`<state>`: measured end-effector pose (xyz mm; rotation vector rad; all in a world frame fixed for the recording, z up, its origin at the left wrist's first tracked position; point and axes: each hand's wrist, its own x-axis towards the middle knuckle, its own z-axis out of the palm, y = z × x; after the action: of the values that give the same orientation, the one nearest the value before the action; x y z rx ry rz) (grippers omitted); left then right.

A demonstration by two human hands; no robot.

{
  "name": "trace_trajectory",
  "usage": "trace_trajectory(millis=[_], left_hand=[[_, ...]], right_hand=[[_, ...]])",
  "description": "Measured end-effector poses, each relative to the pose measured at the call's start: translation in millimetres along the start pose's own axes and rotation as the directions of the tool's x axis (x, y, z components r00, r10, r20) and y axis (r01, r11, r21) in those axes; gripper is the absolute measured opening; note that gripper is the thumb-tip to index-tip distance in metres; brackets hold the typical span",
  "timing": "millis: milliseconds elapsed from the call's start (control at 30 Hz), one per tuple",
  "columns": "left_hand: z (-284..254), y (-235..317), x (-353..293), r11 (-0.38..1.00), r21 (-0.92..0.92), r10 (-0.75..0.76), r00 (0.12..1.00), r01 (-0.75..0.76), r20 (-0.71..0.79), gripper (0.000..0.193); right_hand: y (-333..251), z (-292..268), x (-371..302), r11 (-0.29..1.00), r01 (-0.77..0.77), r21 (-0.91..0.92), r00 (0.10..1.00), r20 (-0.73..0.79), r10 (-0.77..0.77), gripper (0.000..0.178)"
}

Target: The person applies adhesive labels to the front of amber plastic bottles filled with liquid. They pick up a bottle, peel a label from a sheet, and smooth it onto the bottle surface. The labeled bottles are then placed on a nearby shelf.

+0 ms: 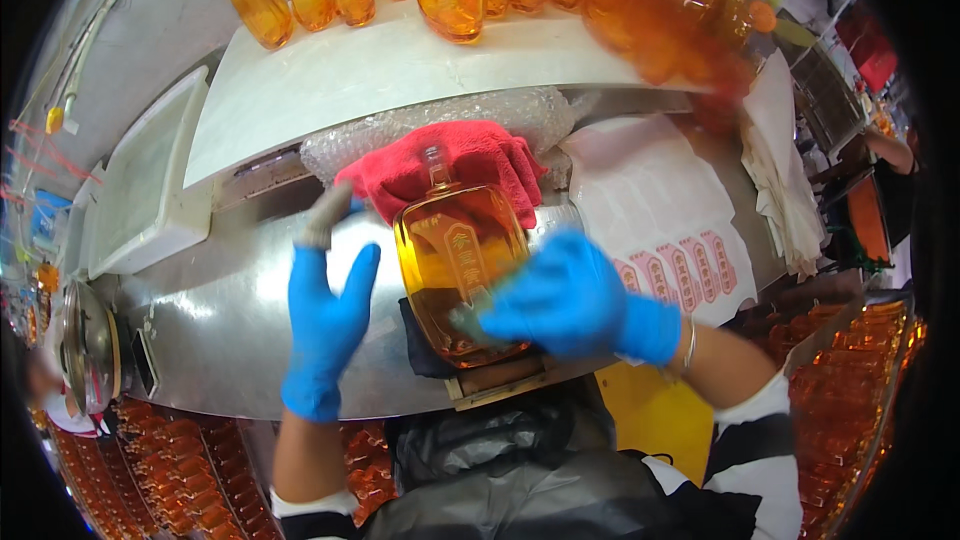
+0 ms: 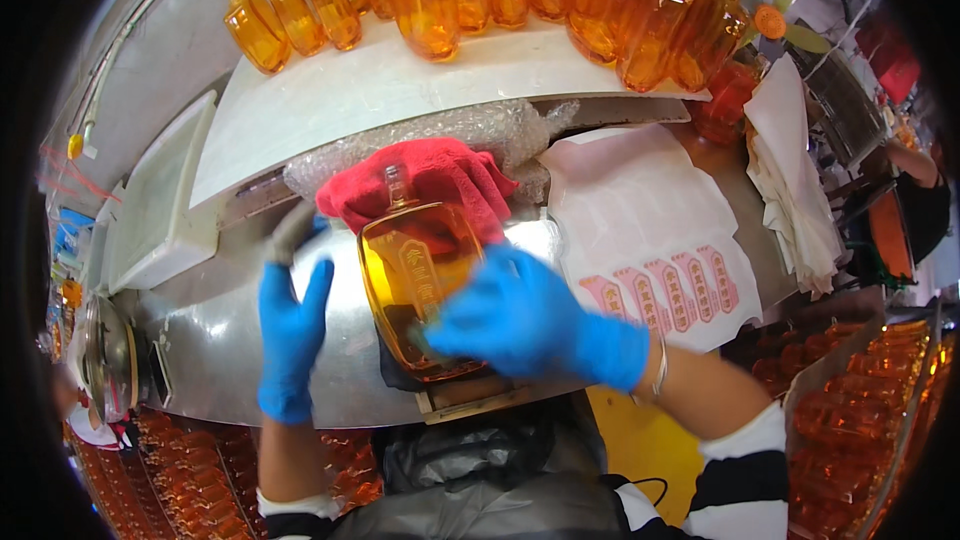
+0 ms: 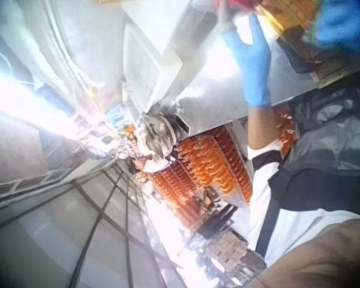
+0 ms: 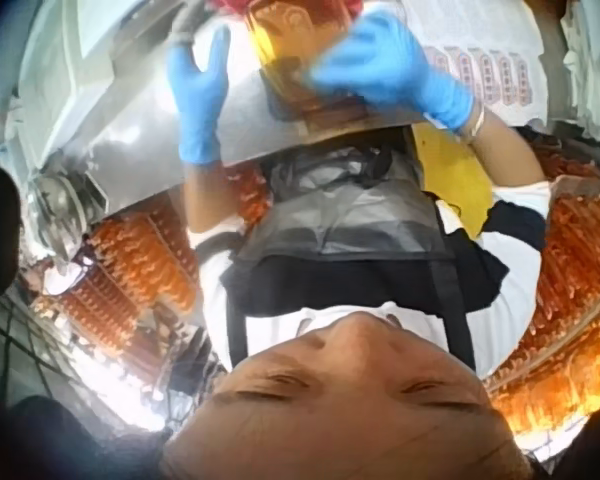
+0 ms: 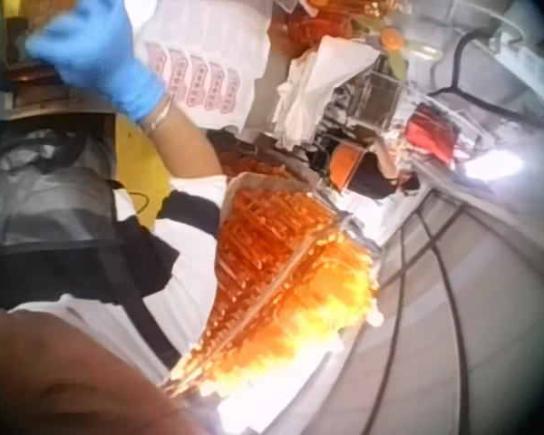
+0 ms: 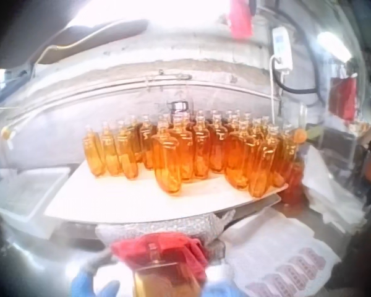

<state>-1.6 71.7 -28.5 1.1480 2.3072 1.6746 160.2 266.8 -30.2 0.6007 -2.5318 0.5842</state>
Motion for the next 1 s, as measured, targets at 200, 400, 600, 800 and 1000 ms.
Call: trace_trajectory(millis=[200, 400, 600, 800, 1000], left_hand=[[21.9, -1.4, 101.5, 0.781, 0.496, 0.205, 0.907, -0.378, 0.368, 0.024], [-10.0, 32.2, 31.6, 0.888, -0.459, 0.142, 0.949, 0.003, 0.28, 0.016], [-148.2, 78.6, -123.6, 0.979, -0.142, 0.105, 0.96, -0.146, -0.261, 0.032], [-238.2, 140.7, -290.2, 0.871, 0.331, 0.013, 0.655, 0.364, -0.755, 0.053], [-230.1, 141.7, -402.7, 0.741, 0.057, -0.311, 0.417, 0.669, -0.854, 0.023]], right_hand=[[-39.0, -16.4, -46.6, 0.676, -0.538, 0.504, 0.753, -0.074, 0.654, 0.033], [-23.9, -6.5, -113.3, 0.403, -0.334, 0.852, 0.455, -0.228, 0.861, 0.02], [-1.6, -7.9, -107.7, 0.164, -0.265, 0.95, 0.464, -0.024, 0.885, 0.034], [13.1, -3.1, -75.3, -0.003, -0.301, 0.954, 0.516, 0.166, 0.84, 0.035], [44.8, 7.9, -67.0, 0.237, -0.567, 0.789, 0.479, 0.082, 0.874, 0.043]])
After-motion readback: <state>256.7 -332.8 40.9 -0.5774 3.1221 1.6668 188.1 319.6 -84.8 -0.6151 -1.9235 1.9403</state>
